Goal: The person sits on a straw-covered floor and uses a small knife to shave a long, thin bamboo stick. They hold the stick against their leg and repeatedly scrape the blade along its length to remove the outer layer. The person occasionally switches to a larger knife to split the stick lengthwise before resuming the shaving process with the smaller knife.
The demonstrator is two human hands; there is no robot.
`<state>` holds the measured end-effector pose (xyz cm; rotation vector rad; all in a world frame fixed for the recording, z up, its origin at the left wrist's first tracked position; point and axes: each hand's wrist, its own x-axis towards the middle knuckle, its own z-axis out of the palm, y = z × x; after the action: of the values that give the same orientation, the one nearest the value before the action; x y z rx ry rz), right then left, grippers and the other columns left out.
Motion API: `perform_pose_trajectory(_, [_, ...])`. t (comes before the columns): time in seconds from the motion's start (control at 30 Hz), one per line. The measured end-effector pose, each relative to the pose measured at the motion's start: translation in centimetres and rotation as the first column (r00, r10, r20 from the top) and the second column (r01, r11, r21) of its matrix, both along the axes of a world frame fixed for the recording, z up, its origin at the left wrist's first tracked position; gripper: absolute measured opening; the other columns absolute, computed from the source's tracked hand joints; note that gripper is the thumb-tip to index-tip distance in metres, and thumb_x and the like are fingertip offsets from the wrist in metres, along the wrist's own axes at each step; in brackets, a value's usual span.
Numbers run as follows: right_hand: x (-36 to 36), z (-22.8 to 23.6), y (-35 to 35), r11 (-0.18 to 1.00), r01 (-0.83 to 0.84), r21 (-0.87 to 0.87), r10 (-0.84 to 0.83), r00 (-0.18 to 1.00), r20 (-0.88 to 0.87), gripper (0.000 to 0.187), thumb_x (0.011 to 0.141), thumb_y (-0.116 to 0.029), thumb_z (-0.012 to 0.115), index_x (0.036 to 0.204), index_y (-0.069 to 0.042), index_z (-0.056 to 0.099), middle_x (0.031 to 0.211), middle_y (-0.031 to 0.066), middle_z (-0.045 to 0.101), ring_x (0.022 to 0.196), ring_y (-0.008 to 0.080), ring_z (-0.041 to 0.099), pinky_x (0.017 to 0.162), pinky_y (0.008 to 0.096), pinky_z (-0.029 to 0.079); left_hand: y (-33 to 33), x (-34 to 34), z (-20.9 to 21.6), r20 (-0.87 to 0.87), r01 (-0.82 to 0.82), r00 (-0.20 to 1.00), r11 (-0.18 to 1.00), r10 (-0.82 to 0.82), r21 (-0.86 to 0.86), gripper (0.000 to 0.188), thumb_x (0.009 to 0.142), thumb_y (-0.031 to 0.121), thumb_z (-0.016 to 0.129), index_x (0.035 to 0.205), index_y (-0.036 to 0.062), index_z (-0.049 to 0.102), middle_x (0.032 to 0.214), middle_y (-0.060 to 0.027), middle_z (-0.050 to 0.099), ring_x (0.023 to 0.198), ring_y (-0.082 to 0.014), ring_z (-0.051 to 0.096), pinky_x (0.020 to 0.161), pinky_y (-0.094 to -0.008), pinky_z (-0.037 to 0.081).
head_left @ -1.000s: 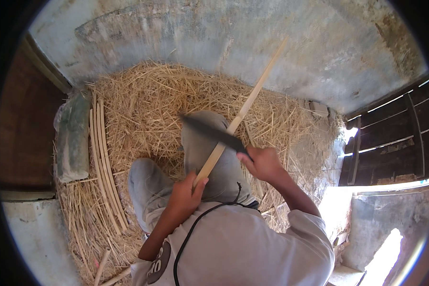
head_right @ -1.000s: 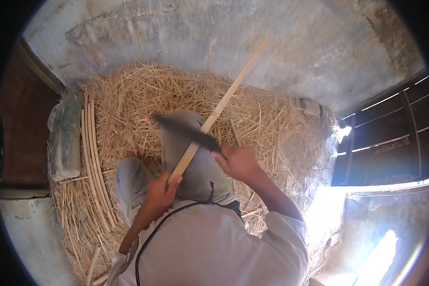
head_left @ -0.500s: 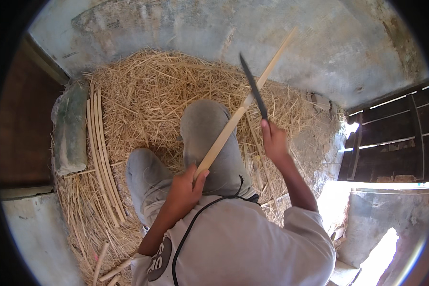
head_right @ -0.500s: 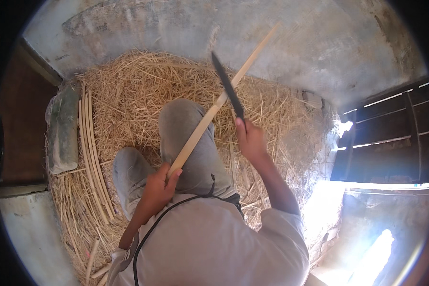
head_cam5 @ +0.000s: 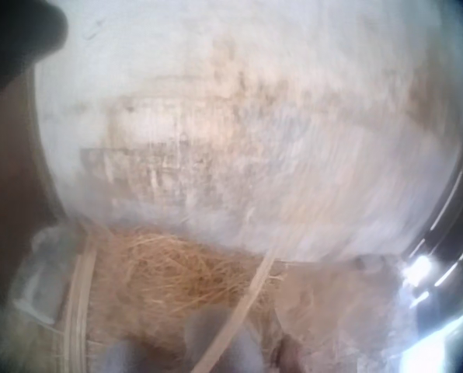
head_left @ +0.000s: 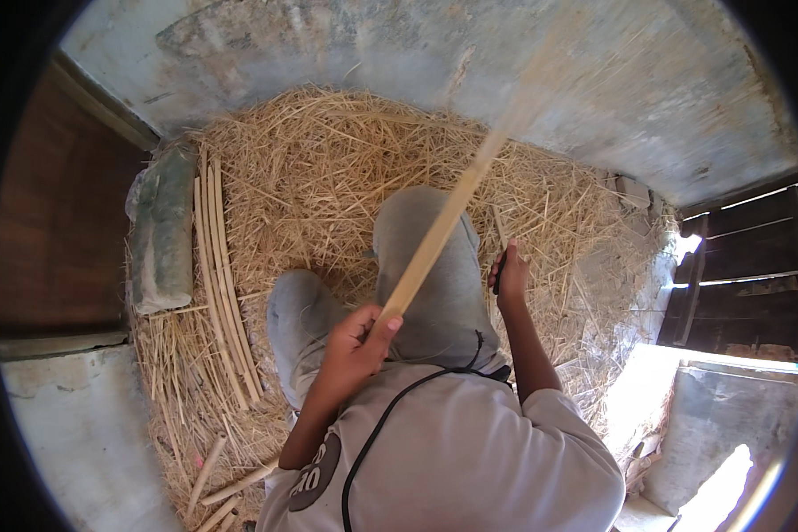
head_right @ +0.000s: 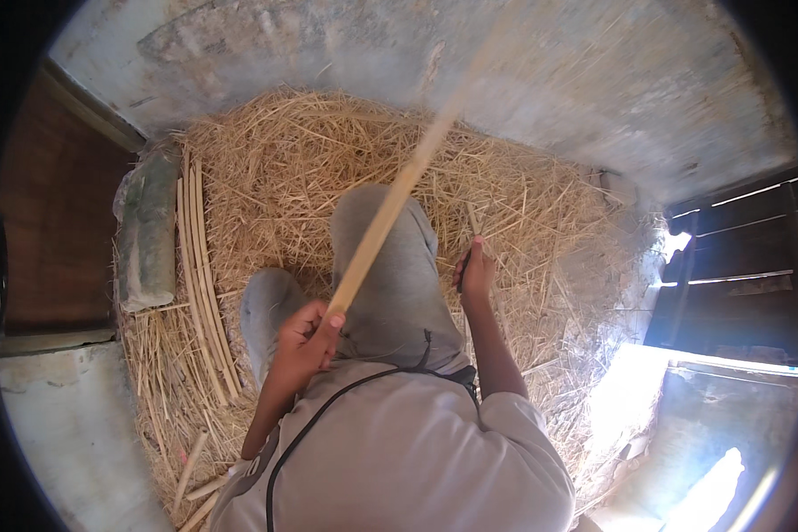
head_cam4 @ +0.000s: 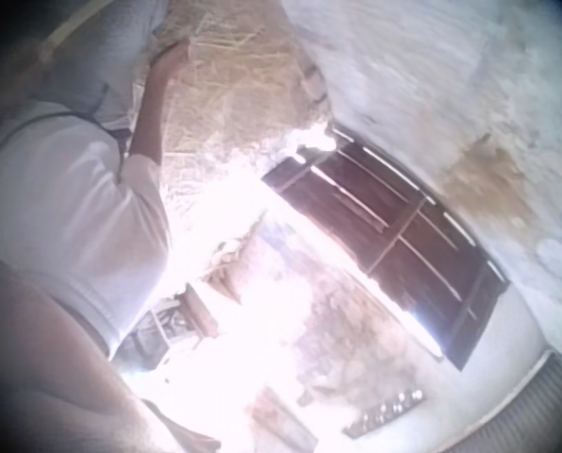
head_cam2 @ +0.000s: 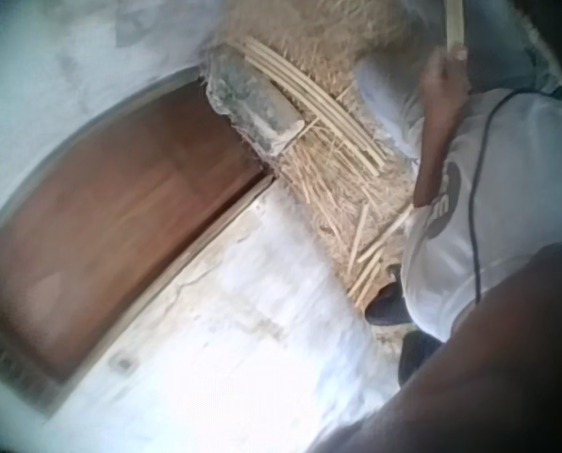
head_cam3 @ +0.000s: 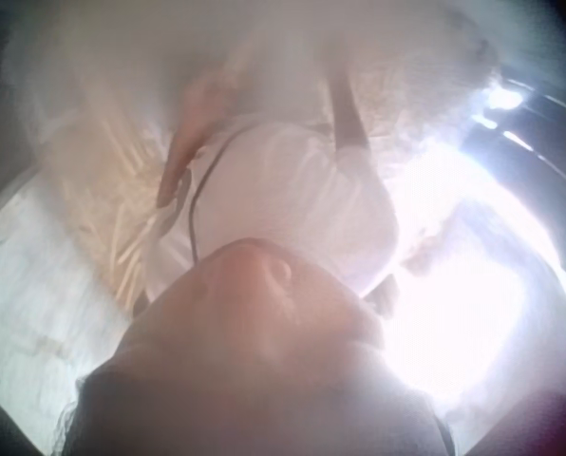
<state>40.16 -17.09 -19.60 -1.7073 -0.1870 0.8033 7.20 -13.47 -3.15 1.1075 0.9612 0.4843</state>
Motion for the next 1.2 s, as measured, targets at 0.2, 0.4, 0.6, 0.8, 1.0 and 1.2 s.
perform_pose_trajectory(0.2, [3.4, -10.3, 0.8, 0.853, -0.26, -0.452, 0.474, 0.747, 0.466, 0.064, 0.104, -0.059, 0.055, 0.088, 0.001, 0.072, 0.068, 0.013, 0.067, 0.059, 0.0236, 0.067, 0.057, 0.0409, 0.054, 1.0, -2.6, 0.1, 0.028, -0.28, 0.96, 0.958, 0.279, 0.06, 0.027, 0.109, 0.031, 0.062, 0.093, 0.0096, 0.058, 0.065, 0.0038, 0.052, 0.048, -0.0024, 0.042, 0.044, -0.0202, 0.033])
perform_pose_trajectory(0.4, [3.4, -14.3, 4.5, 0.563, -0.311, -0.765, 0.78, 0.507, 0.368, 0.062, 0.1, -0.06, 0.059, 0.11, -0.001, 0.074, 0.088, 0.0188, 0.076, 0.085, 0.031, 0.076, 0.078, 0.0475, 0.058, 1.3, -3.5, -2.1, -0.006, -0.429, 0.903, 0.901, 0.43, 0.061, 0.031, 0.112, 0.033, 0.056, 0.09, 0.0104, 0.052, 0.063, 0.0012, 0.048, 0.044, -0.0056, 0.038, 0.04, -0.0225, 0.032])
perform_pose_trajectory(0.6, [1.7, -13.3, 9.8, 0.458, -0.42, -0.784, 0.878, 0.35, 0.326, 0.061, 0.099, -0.059, 0.061, 0.111, -0.001, 0.074, 0.089, 0.0189, 0.076, 0.086, 0.0311, 0.076, 0.078, 0.0476, 0.058, 1.3, -3.7, -2.8, -0.056, -0.42, 0.904, 0.906, 0.423, 0.062, 0.03, 0.11, 0.032, 0.06, 0.09, 0.0106, 0.053, 0.065, 0.0017, 0.052, 0.048, -0.005, 0.045, 0.044, -0.0214, 0.035])
perform_pose_trajectory(0.8, [-1.0, -13.6, 14.4, 0.355, -0.508, -0.785, 0.935, 0.206, 0.289, 0.06, 0.098, -0.059, 0.063, 0.111, -0.001, 0.073, 0.091, 0.0191, 0.076, 0.087, 0.0312, 0.076, 0.079, 0.0478, 0.058, 1.3, -2.9, -3.9, -0.087, -0.434, 0.895, 0.899, 0.438, 0.062, 0.029, 0.11, 0.031, 0.061, 0.092, 0.0097, 0.054, 0.066, 0.0019, 0.054, 0.05, -0.0042, 0.046, 0.045, -0.0212, 0.036])
perform_pose_trajectory(1.0, [-3.6, -14.5, 16.6, 0.314, -0.567, -0.761, 0.947, 0.135, 0.29, 0.06, 0.097, -0.059, 0.065, 0.112, -0.001, 0.072, 0.092, 0.0192, 0.076, 0.087, 0.0314, 0.076, 0.079, 0.048, 0.058, 1.3, -3.0, -4.6, -0.12, -0.428, 0.895, 0.903, 0.429, 0.037, 0.029, 0.111, 0.032, 0.059, 0.091, 0.0122, 0.05, 0.063, 0.0034, 0.05, 0.049, -0.0044, 0.043, 0.044, -0.0217, 0.034])
perform_pose_trajectory(1.2, [-1.3, -10.7, 14.7, 0.609, -0.551, -0.57, 0.793, 0.411, 0.45, 0.059, 0.097, -0.058, 0.067, 0.113, -0.001, 0.072, 0.094, 0.0193, 0.076, 0.088, 0.0315, 0.076, 0.08, 0.0482, 0.058, 1.4, -3.4, -4.8, -0.12, -0.378, 0.906, 0.903, 0.406, 0.202, 0.026, 0.108, 0.027, 0.065, 0.092, 0.0083, 0.055, 0.065, 0.0038, 0.052, 0.055, -0.0031, 0.043, 0.048, -0.022, 0.034])
